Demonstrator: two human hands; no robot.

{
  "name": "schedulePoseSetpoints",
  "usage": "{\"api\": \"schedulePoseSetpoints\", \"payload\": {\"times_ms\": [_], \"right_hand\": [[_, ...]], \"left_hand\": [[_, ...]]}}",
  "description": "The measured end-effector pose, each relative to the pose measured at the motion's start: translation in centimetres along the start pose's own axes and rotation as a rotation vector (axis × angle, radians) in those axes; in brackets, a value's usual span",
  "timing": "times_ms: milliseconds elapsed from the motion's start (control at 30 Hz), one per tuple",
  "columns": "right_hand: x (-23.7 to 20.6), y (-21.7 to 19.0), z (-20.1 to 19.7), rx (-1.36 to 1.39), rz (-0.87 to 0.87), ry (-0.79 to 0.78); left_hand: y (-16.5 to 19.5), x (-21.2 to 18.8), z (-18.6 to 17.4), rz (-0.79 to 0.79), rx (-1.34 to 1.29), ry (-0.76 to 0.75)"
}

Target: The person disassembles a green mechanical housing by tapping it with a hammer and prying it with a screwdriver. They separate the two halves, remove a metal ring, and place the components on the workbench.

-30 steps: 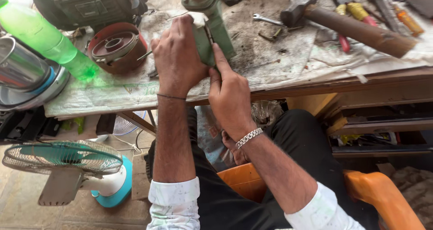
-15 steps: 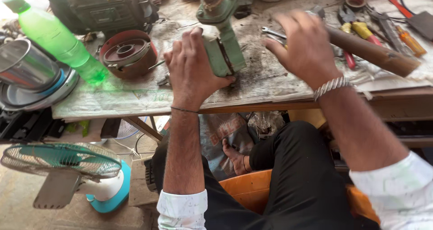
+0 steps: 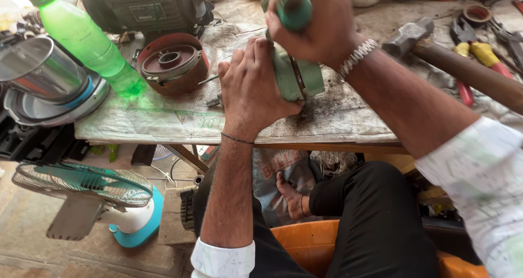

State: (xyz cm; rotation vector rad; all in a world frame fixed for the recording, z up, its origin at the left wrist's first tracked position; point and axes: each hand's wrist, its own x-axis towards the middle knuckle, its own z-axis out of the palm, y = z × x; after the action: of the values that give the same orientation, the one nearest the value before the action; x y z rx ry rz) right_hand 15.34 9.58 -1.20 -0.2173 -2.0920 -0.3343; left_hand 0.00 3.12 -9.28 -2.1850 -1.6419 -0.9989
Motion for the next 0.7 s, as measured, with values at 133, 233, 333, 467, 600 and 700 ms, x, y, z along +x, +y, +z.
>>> {"api": "schedulePoseSetpoints", "payload": {"times_ms": [133, 233, 333, 467, 600, 700], "right_hand": [[-1.4, 0.7, -0.2, 0.061, -0.224, -0.02], [-1.9, 1.1, 0.1, 0.075, -0.195, -0.03], [-2.1, 1.3, 0.3, -0.015, -0.216, -0.016], [-2.3, 1.6, 0.5, -0.048, -0.291, -0.047], [-2.4, 1.0, -0.3, -0.087, -0.274, -0.035], [-2.0, -0.6, -2.2, -0.03, -0.25, -0.126]], "left_hand": [[-0.2, -0.3, 0.1, 0.044, -0.049, 0.043], [-0.1, -0.4, 0.3, -0.036, -0.03, -0.057], [-0.3, -0.2, 0.6, -0.028, -0.03, -0.025], [-1.4, -0.2, 0.9, 0.075, -0.125, -0.007], [-2.4, -0.7, 1.3, 0.124, -0.157, 0.053], [-2.7, -1.3, 1.8, 0.13, -0.193, 0.094]]}}
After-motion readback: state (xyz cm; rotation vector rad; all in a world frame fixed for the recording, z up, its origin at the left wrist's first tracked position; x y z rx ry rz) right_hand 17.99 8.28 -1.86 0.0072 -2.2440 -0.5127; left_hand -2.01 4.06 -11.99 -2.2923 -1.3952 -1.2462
